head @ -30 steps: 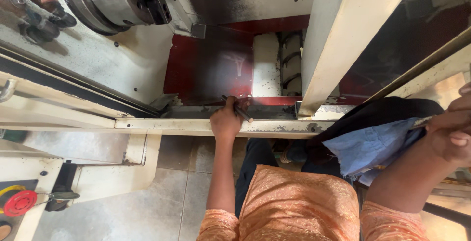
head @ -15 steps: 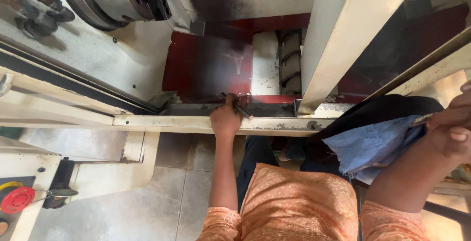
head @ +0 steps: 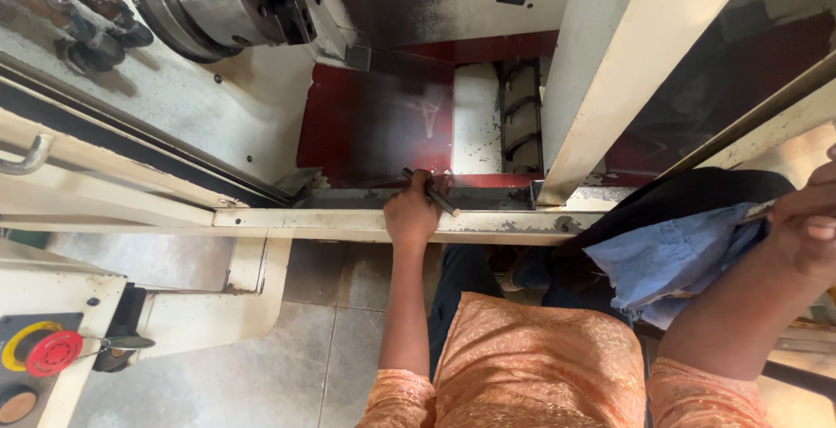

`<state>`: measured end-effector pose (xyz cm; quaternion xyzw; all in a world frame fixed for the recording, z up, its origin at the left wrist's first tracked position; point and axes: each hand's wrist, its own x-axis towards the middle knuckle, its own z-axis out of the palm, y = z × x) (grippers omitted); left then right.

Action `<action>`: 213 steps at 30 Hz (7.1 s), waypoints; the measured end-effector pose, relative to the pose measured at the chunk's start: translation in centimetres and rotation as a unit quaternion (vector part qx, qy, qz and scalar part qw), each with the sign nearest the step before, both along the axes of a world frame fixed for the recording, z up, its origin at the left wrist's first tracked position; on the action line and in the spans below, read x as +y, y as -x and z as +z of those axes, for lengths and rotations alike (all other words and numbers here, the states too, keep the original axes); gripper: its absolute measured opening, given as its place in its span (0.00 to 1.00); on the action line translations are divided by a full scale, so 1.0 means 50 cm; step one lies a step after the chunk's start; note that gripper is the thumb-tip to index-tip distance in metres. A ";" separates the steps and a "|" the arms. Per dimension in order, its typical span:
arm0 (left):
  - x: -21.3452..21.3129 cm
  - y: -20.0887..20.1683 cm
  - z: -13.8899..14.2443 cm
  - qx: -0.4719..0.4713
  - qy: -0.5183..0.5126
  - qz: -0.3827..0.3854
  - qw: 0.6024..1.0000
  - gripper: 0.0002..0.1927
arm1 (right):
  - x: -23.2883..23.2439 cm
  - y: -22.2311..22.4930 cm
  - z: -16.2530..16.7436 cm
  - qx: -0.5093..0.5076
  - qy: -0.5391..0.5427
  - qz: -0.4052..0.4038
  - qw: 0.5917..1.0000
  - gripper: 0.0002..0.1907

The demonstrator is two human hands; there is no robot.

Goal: The person opens the door of a CNC machine using two handles and a cloth, then reaches inside to adjust or inspect internal components. The person manipulates a metal rod or tool inside the machine's chamber.

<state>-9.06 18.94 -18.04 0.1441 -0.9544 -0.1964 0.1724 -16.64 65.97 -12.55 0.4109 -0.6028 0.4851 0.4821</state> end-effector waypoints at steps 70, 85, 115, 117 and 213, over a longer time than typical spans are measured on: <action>-0.001 0.007 -0.014 -0.013 -0.026 0.011 1.000 0.20 | 0.000 0.004 0.022 -0.010 -0.011 -0.007 1.000 0.15; -0.242 0.012 -0.041 -0.137 0.018 0.076 0.987 0.20 | -0.713 0.000 0.174 -0.316 -0.078 0.296 0.898 0.16; -0.226 -0.021 0.026 -0.071 -0.080 0.053 0.993 0.16 | -1.135 0.588 0.102 -0.445 0.544 0.441 0.559 0.37; -0.225 -0.021 0.022 -0.074 -0.093 0.049 0.992 0.17 | -1.106 0.586 0.081 -0.433 0.499 0.500 0.560 0.41; -0.106 0.013 0.028 0.095 -0.185 -0.050 0.977 0.09 | -1.209 0.450 0.232 -0.267 -0.382 -0.045 0.883 0.13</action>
